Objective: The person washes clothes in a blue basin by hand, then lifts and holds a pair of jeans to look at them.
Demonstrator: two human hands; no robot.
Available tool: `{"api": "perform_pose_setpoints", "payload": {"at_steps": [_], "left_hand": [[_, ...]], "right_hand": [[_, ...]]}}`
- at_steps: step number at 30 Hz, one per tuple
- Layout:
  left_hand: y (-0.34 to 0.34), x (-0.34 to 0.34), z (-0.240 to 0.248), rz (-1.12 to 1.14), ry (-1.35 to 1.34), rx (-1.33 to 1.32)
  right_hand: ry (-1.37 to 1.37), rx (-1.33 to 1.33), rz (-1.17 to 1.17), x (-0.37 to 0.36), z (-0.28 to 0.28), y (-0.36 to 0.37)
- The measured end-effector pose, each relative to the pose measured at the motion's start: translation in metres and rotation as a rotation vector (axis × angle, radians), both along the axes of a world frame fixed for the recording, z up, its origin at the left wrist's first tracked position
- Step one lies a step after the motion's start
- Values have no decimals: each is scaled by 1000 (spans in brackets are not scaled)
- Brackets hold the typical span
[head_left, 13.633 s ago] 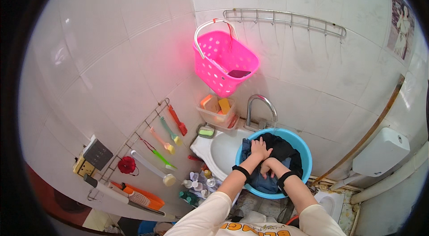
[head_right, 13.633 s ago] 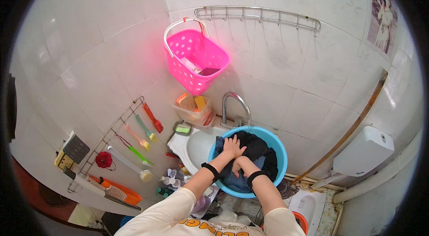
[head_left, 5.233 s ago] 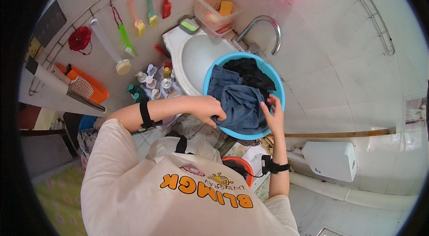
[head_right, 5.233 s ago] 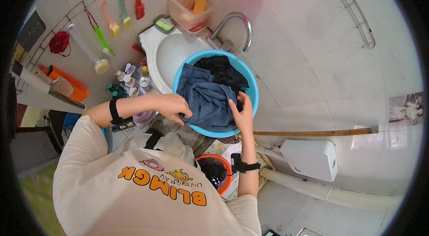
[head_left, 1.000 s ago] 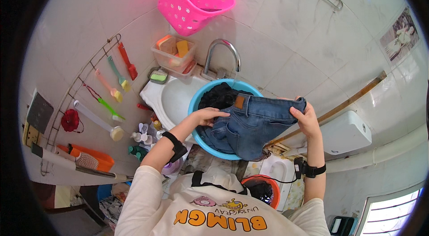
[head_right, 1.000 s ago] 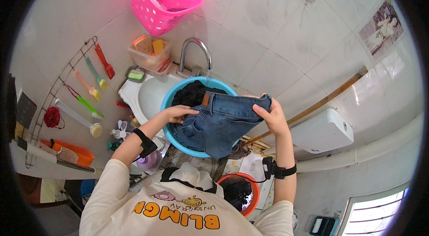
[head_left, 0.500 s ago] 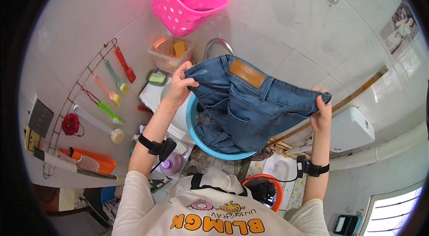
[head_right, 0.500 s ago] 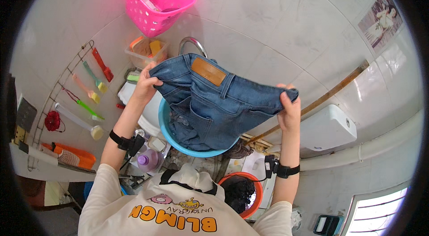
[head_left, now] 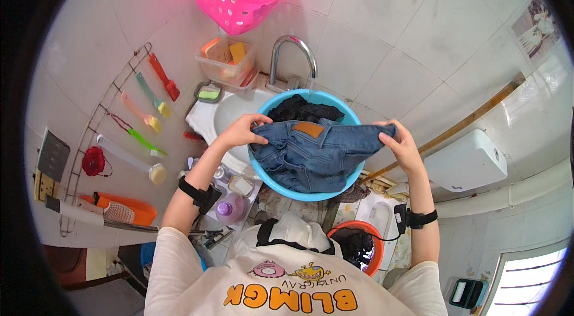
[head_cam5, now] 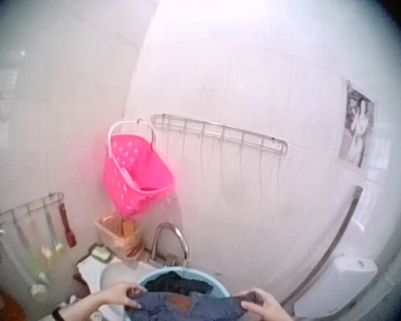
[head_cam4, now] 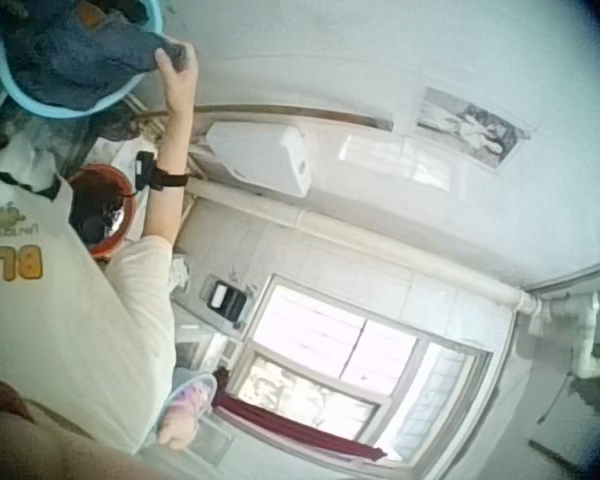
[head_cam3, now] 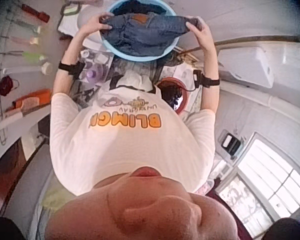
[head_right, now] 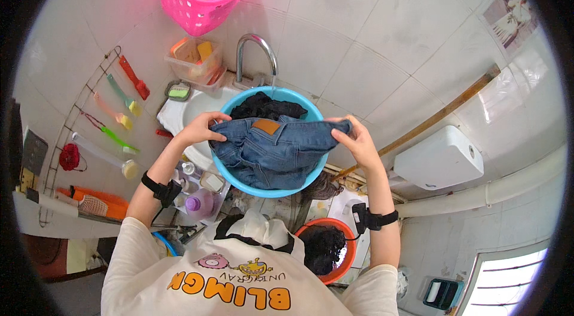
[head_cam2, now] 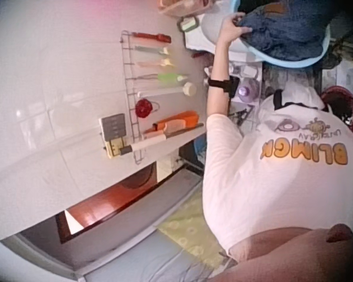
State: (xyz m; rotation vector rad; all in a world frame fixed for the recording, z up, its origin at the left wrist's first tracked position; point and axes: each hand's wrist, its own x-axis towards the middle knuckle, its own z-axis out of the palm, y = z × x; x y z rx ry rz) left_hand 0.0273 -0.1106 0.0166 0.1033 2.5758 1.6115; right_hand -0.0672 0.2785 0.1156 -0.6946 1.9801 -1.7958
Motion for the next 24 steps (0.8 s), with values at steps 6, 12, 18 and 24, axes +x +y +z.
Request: {"api": "perform_pose_setpoints", "payload": {"at_steps": [6, 12, 18, 24], "left_hand": [[-1, 7, -26, 83, -84, 82], [30, 16, -1, 108, -41, 283], [40, 26, 50, 144, 187, 510], [18, 29, 73, 235, 362, 326]], "right_hand": [[790, 354, -500, 28, -17, -49], [1057, 700, -195, 59, -32, -114], [768, 777, -71, 36, -79, -136], [172, 103, -193, 9, -61, -96]]}}
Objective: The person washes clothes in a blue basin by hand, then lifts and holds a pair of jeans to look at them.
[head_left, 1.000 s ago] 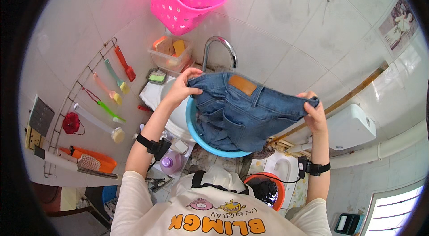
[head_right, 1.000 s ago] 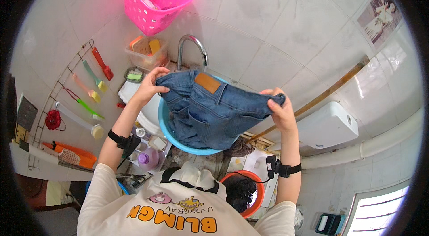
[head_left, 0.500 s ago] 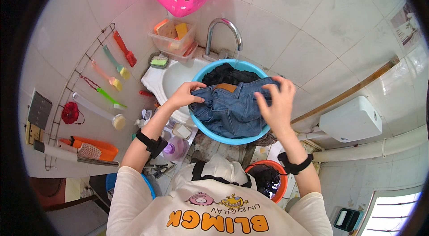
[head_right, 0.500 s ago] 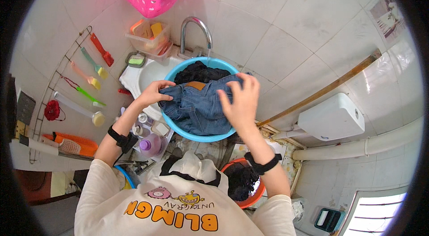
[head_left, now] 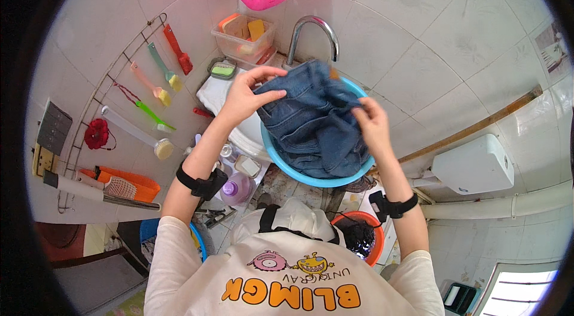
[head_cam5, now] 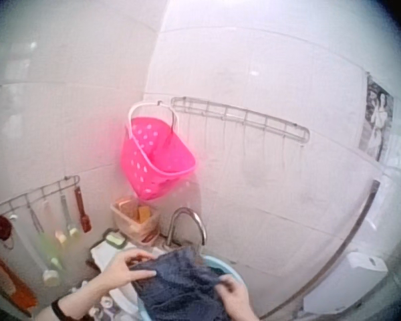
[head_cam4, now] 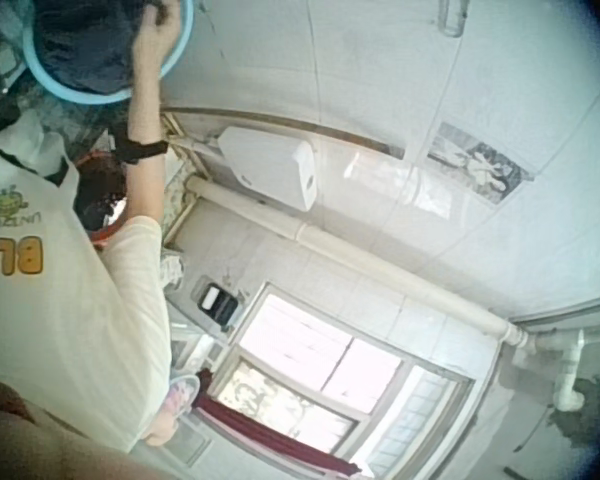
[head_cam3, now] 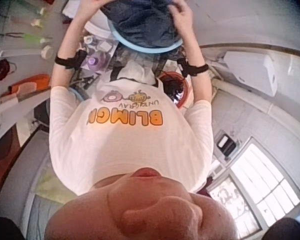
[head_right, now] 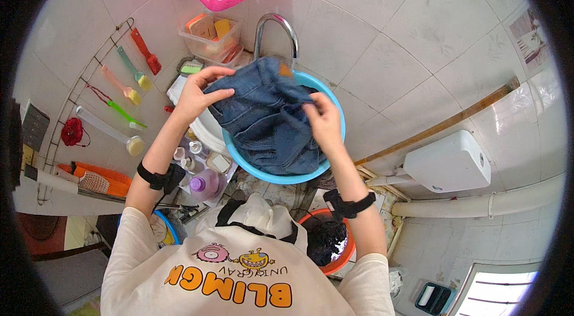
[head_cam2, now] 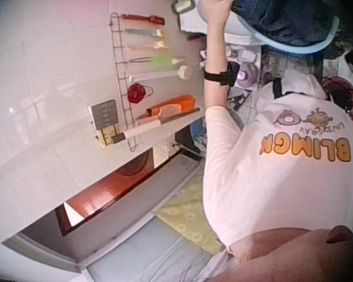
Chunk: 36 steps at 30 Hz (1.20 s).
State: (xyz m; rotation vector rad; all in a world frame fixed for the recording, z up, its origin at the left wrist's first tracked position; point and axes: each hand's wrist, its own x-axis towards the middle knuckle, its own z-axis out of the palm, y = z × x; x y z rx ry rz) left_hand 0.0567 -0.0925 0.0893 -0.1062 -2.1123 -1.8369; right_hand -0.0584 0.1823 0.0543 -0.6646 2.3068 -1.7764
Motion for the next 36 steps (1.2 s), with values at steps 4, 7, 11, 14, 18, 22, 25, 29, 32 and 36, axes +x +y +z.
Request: {"api": "perform_pose_setpoints", "payload": {"at_steps": [4, 7, 11, 14, 18, 22, 25, 29, 32, 36], "left_hand": [[-2, 0, 8, 27, 38, -64], [4, -1, 3, -15, 106, -354], [12, 6, -16, -304, 224, -737], [19, 14, -25, -619, -281, -507], [9, 7, -68, -361, -553, -278], [11, -6, -100, -288, -806, -331], [43, -14, -90, -357, -875, -332], [76, -9, -82, -396, -683, -333], [83, -18, -92, -395, -557, -157], [70, -27, -87, -193, -346, 29]], "right_hand": [[-261, -701, 120, 6, 50, 27], [-292, -777, 214, 13, 60, 52], [-249, -668, 180, 23, 50, 90], [-264, -404, 200, 33, 33, 108], [-156, -172, 224, 40, 9, 125], [-47, -9, 162, 56, 5, 117], [-111, 51, 58, 62, 9, 110], [341, 690, -37, 89, 23, 76], [542, 928, -87, 97, 12, 65], [591, 1025, -165, 86, -21, 70]]}}
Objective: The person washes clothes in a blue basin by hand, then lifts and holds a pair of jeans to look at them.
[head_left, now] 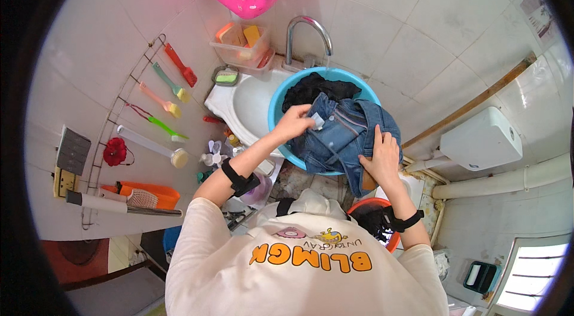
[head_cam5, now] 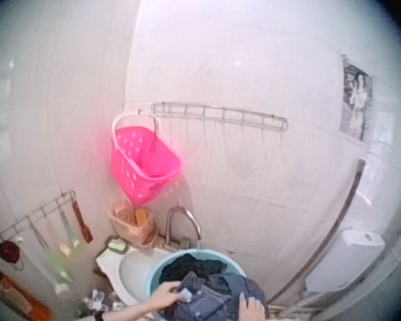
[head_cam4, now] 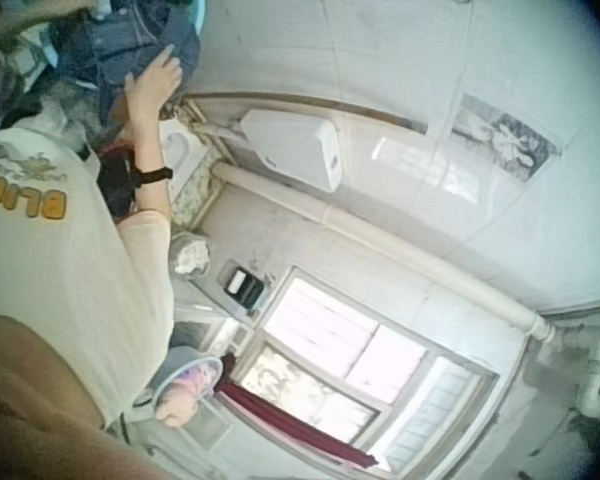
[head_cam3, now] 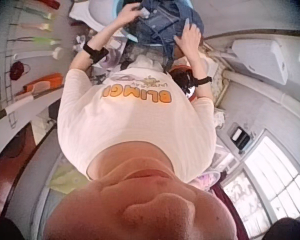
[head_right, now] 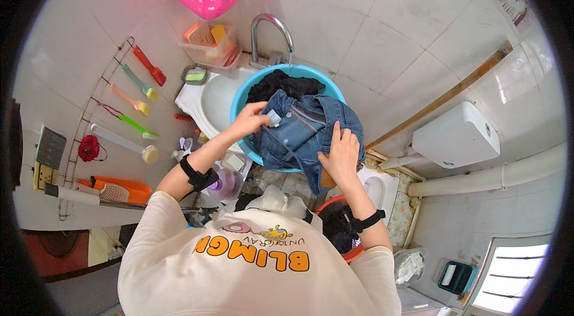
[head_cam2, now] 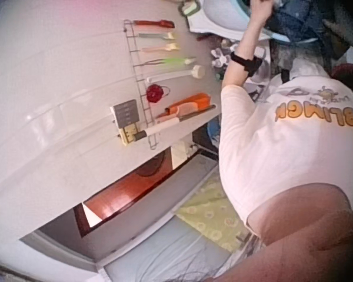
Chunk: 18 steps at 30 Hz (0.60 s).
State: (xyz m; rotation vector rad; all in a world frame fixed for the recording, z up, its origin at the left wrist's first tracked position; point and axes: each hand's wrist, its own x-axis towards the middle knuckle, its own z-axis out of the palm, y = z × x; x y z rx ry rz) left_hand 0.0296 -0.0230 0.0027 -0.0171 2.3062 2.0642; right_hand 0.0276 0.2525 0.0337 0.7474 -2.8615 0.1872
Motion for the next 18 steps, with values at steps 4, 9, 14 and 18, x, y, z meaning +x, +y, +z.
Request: {"api": "perform_pose_setpoints", "payload": {"at_steps": [4, 9, 14, 18], "left_hand": [[-13, -5, 49, 57, 13, 150], [-16, -14, 71, 106, 94, 169], [-52, -42, 78, 214, 275, 70], [-75, -36, 106, 214, 327, 25]], "right_hand": [[145, -98, -38, -4, -11, 1], [122, -78, -25, -26, -5, -4], [-31, -474, 113, -61, 25, -14], [-234, -735, 199, -67, 46, -7]]}}
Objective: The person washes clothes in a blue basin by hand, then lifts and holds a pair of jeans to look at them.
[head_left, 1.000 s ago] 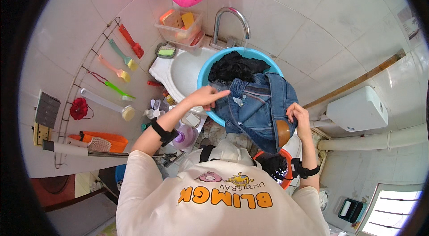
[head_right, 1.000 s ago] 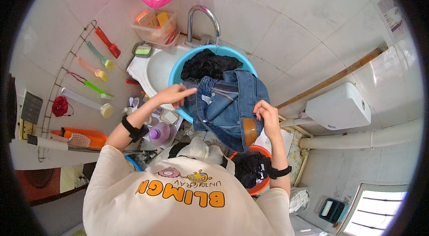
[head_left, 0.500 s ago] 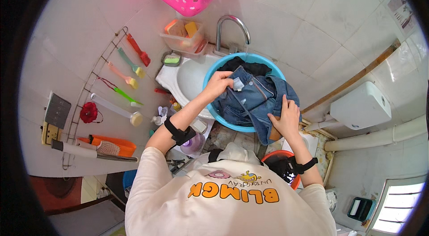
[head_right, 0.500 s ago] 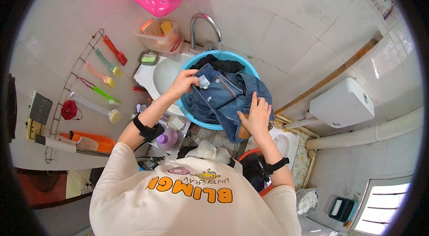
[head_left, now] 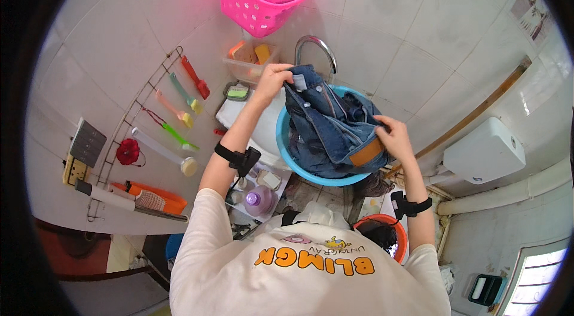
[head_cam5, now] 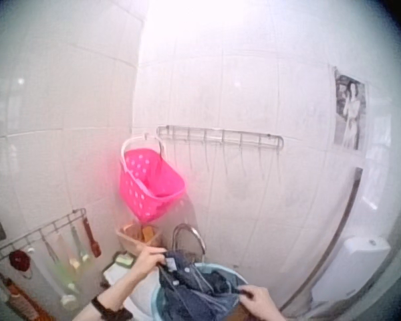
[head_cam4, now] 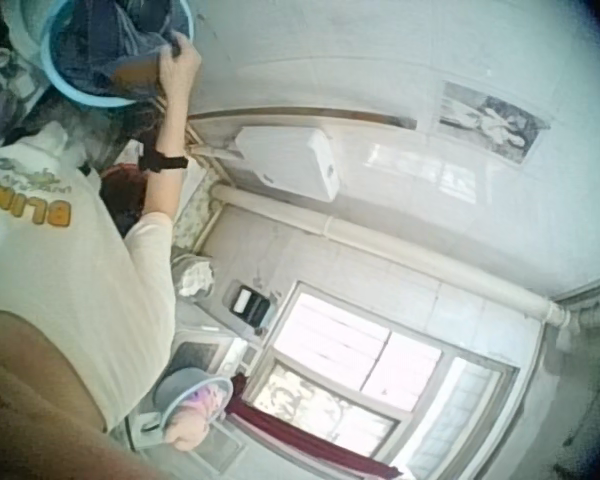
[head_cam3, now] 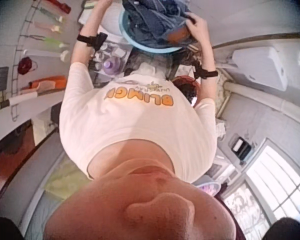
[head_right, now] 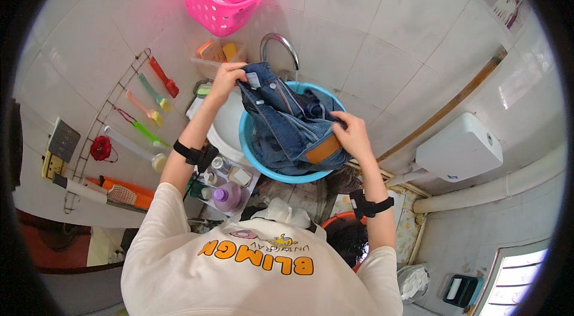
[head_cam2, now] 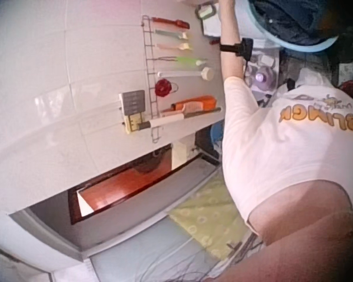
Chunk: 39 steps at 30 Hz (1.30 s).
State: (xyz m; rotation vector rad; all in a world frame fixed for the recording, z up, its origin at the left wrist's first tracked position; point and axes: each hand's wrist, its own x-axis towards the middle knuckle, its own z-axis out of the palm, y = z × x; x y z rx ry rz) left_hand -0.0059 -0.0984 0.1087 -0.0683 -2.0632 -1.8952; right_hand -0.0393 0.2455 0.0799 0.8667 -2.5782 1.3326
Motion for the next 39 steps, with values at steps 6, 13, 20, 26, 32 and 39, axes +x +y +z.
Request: {"api": "perform_pose_setpoints", "payload": {"at_steps": [6, 13, 20, 26, 32, 39], "left_hand": [[-35, 32, -34, -165, -32, -236], [-2, 90, -51, -725, -101, -490], [21, 110, -79, -682, -95, -598], [31, 113, -89, -442, -76, -614], [34, 107, -74, -120, -217, -357], [41, 109, -78, -116, -287, -477]], "right_hand": [[-232, -379, 15, -12, 6, 55], [-251, 260, 391, 27, 4, 60], [-51, 429, 281, 57, -15, 34], [127, 427, 247, 63, -25, 27], [18, 66, -106, 58, -1, 26], [388, 38, -108, 64, 6, 5]]}}
